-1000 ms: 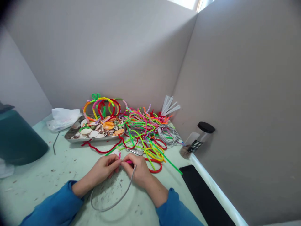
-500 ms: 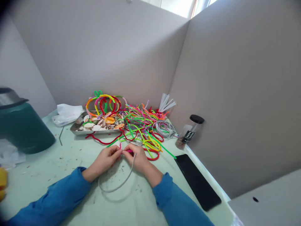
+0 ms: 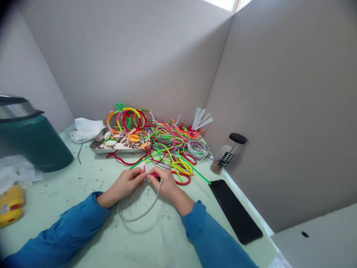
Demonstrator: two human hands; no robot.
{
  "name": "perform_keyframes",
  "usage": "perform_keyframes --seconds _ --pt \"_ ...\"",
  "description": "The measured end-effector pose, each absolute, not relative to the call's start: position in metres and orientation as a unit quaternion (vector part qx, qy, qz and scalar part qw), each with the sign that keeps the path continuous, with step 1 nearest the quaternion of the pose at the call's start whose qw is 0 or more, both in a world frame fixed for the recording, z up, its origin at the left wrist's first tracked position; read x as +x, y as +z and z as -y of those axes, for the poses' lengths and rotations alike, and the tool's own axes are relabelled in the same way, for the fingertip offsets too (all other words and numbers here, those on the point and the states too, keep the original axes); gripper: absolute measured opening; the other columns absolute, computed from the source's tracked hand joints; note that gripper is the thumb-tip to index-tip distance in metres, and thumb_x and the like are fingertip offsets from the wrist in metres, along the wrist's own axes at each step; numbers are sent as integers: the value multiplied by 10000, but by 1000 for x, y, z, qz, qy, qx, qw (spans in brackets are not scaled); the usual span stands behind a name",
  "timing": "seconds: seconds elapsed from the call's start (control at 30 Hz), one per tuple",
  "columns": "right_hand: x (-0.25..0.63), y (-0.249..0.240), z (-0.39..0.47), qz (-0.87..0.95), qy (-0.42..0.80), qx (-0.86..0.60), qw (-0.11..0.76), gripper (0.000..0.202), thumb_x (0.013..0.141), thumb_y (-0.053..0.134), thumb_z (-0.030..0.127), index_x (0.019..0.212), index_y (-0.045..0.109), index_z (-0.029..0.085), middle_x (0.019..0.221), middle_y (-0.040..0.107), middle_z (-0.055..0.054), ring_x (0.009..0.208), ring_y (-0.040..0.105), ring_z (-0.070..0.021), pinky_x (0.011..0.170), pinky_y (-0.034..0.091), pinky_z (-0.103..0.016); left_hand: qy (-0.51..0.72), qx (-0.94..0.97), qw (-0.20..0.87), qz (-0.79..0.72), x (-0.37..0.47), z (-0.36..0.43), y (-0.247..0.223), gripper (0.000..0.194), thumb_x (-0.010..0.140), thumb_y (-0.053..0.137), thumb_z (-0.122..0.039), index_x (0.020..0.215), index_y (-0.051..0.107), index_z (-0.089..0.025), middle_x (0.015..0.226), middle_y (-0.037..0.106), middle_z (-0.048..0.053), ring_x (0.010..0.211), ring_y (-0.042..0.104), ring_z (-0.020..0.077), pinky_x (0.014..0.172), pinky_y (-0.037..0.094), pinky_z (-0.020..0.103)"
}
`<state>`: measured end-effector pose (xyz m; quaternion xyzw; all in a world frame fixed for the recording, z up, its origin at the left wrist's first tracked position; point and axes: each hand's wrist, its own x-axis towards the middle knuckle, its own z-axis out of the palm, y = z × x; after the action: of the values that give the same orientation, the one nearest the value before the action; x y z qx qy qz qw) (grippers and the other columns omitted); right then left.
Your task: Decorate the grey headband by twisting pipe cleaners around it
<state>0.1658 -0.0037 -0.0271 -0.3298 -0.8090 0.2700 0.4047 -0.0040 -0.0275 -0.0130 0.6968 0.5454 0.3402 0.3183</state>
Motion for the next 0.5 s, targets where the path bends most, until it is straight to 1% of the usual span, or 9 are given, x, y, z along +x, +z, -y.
perform_keyframes --seconds 0.13,0.27,0.5 --pt "167 -24 6 816 257 -323 405 135 817 532 267 790 610 161 704 608 -18 632 531 -126 598 397 -228 340 689 334 -547 -6 24 -19 377 772 440 -483 585 518 -165 457 450 -38 439 368 91 439 241 214" --pt "168 -23 8 835 237 -293 401 120 808 548 262 799 615 163 731 614 -15 668 541 -126 630 399 -228 334 697 343 -534 -7 24 -24 380 767 449 -499 622 530 -157 490 500 -29 412 382 83 428 250 208" --pt "166 -31 8 838 202 -298 409 129 809 538 256 762 615 163 684 601 -5 632 527 -126 606 388 -232 339 683 334 -554 -5 26 -27 413 727 470 -541 614 535 -149 504 531 -19 396 396 84 418 262 207"
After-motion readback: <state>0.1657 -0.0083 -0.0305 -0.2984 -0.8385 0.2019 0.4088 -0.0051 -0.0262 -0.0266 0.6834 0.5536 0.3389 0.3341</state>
